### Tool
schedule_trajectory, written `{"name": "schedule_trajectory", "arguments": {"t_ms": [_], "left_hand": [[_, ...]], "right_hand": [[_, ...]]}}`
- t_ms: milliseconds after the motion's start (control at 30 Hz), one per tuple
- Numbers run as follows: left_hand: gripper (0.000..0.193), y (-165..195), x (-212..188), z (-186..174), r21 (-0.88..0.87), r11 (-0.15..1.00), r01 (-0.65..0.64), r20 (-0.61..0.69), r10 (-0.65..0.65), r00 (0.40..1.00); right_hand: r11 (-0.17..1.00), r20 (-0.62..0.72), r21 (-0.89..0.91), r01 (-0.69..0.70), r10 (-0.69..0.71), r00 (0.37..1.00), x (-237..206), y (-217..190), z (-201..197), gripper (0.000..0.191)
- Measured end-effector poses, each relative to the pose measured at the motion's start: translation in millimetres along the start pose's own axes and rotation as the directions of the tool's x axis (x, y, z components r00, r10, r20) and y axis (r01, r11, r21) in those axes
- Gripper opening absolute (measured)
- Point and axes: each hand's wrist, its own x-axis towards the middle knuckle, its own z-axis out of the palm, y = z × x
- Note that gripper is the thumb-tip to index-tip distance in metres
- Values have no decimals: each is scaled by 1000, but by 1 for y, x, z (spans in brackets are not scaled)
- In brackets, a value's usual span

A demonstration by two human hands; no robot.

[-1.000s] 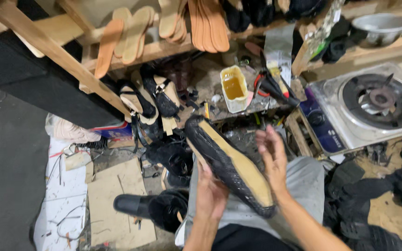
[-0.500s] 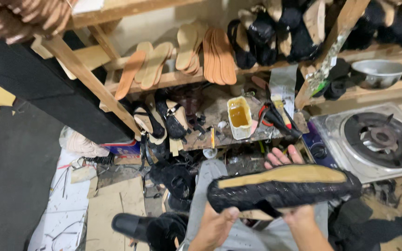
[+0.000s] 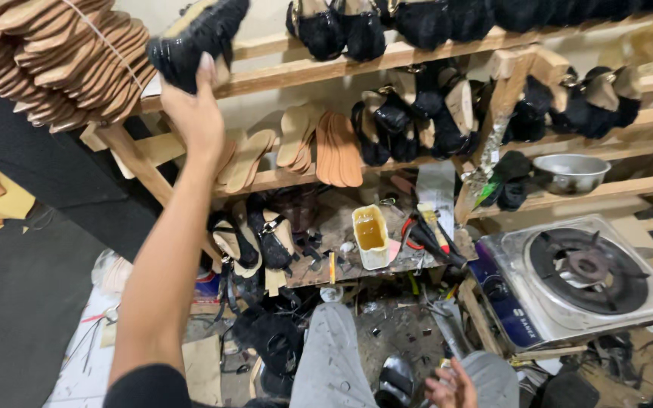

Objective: The person sits on the workshop floor holding a shoe last with a black fabric upper. They press and smooth the upper edges around the last by hand, repeatedly dipping their fingers into a container of glue to stick the material down, then place the finished shoe on a rack and pick up another last.

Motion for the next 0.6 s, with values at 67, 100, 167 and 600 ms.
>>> {"name": "schedule_trajectory", "arguments": {"t_ms": [67,100,167,600], "left_hand": [[38,-23,24,7,322,935,-152,-23,168,986],[42,-32,31,8,371,927,-62,-54,88,995],[49,-44,38,9,456,881,125,-122,-78,990],[78,-66,44,7,681,732,-32,-123,158,980]], "right_hand": [[997,-31,-40,-62,61,998,0,4,-11,87],[995,-51,-48,-83,81,995,-2,7,-19,87],[992,-90,-45,-117,113,990,-8,7,-34,88],[987,-115,41,-158,162,980,-14,-31,-37,90]]}}
